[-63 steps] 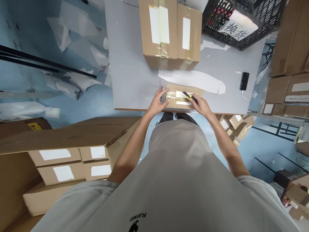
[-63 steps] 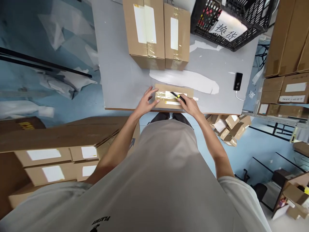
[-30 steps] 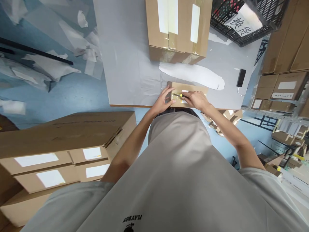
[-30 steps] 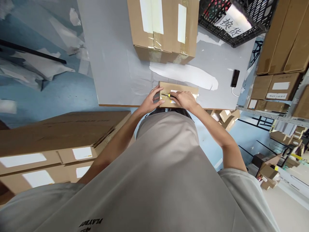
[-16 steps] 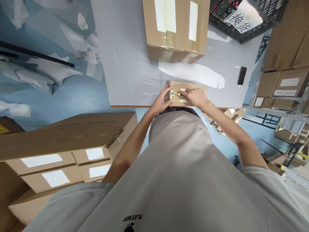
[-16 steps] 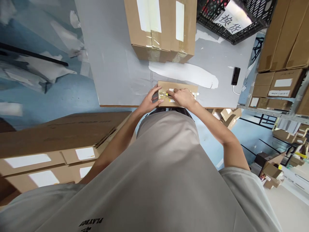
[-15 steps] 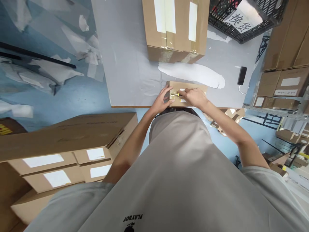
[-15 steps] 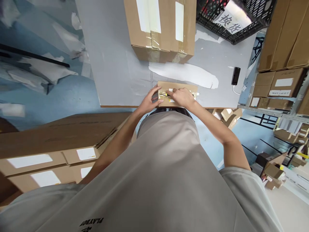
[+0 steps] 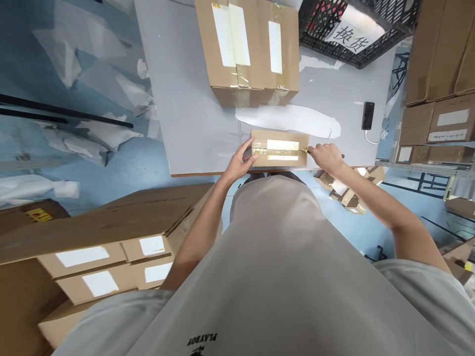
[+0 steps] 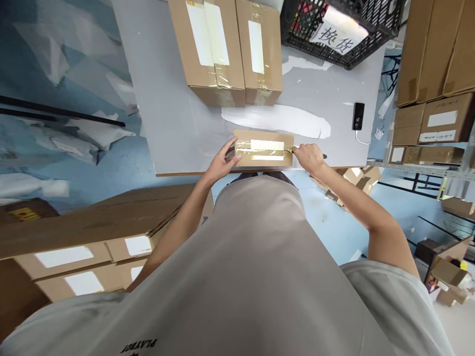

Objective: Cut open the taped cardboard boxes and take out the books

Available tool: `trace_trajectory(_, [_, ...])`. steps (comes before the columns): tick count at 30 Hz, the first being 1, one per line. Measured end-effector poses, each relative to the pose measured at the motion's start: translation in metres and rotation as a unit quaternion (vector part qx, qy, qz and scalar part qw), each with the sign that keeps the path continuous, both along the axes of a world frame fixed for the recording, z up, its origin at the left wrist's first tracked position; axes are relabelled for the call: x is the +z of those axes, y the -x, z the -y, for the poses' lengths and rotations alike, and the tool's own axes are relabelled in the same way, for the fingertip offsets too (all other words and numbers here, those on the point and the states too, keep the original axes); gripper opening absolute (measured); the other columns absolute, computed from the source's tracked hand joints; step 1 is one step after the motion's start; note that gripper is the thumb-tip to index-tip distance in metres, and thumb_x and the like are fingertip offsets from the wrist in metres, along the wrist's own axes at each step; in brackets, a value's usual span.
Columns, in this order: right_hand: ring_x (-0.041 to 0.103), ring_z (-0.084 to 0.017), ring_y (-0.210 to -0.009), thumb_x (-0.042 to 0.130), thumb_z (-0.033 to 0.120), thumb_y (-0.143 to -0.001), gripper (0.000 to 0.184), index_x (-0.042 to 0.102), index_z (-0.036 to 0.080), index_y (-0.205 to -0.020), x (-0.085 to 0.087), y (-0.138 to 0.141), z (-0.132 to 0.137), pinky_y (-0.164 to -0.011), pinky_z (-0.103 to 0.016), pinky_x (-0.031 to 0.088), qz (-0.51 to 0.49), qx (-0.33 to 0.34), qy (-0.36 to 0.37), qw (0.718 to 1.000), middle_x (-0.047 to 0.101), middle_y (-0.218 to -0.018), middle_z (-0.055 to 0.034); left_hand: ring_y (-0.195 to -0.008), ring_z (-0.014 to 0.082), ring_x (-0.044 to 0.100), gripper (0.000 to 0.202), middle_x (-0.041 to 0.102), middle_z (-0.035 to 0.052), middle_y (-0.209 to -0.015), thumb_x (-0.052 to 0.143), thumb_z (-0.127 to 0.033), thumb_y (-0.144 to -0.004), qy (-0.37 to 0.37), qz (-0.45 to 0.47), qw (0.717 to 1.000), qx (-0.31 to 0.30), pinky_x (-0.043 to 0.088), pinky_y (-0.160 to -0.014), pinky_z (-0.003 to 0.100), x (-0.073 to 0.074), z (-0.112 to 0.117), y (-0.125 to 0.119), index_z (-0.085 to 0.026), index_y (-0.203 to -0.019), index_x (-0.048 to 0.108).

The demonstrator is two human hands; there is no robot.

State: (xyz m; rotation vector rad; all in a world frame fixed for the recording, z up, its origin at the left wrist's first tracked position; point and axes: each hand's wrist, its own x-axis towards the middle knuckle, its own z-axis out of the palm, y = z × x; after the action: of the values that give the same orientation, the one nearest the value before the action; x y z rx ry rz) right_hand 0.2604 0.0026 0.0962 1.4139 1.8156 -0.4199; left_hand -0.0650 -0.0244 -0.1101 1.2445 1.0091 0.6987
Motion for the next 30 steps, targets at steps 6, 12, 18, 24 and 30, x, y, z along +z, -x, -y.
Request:
trace_trajectory(6, [0.081,-0.037,-0.109,0.041,0.032,-0.12,0.045,0.075,0.021,-0.147,-0.01,-0.04,0.004,-0.083,-0.043,0.047,-0.014,0.008,-0.004,1.0,0.083,-0.126,-0.0256,-0.163,0.0432,0.054,0.091,0.04,0.0174,-0.187,0.071,-0.078,-0.102,0.011,-0.021,1.0,0.015,0.062,-0.121,0.058,0.006,0.001,0.001,-0.033,-0.177,0.046])
trace_trajectory(12, [0.08,-0.034,-0.103,0.04,0.039,-0.121,0.046,0.074,0.026,-0.149,-0.021,-0.064,0.0,-0.082,-0.04,0.044,-0.084,0.003,0.002,0.996,0.083,-0.126,-0.0208,-0.16,0.0415,0.058,0.096,0.04,0.0203,-0.186,0.068,-0.082,-0.101,0.015,-0.066,0.997,0.031,0.054,-0.127,0.062,0.011,0.004,-0.003,-0.03,-0.178,0.044])
trace_trajectory(18, [0.079,-0.03,-0.103,0.038,0.044,-0.122,0.048,0.072,0.029,-0.153,-0.055,-0.092,0.006,-0.076,-0.035,0.041,-0.165,-0.014,-0.02,0.986,0.083,-0.129,-0.0135,-0.169,0.0369,0.048,0.099,0.045,0.0182,-0.184,0.07,-0.085,-0.098,0.018,-0.066,0.996,0.059,0.043,-0.137,0.06,0.009,0.003,-0.007,-0.03,-0.177,0.045])
trace_trajectory(24, [0.077,-0.028,-0.115,0.039,0.045,-0.121,0.049,0.074,0.027,-0.15,-0.101,-0.115,0.017,-0.081,-0.031,0.047,-0.304,-0.085,-0.036,0.948,0.083,-0.135,-0.0112,-0.154,0.0373,0.066,0.102,0.054,0.0219,-0.177,0.074,-0.082,-0.096,0.041,-0.067,0.994,0.075,0.053,-0.13,0.061,0.013,0.003,-0.008,-0.028,-0.176,0.044])
trace_trajectory(30, [0.078,-0.028,-0.107,0.043,0.059,-0.116,0.052,0.079,0.024,-0.129,-0.128,-0.148,0.041,-0.089,-0.035,0.057,-0.422,-0.25,-0.091,0.867,0.083,-0.121,-0.0119,-0.151,0.0365,0.068,0.101,0.059,0.0203,-0.174,0.078,-0.08,-0.092,0.07,-0.083,0.987,0.117,0.058,-0.124,0.06,0.014,0.006,0.007,-0.032,-0.175,0.044])
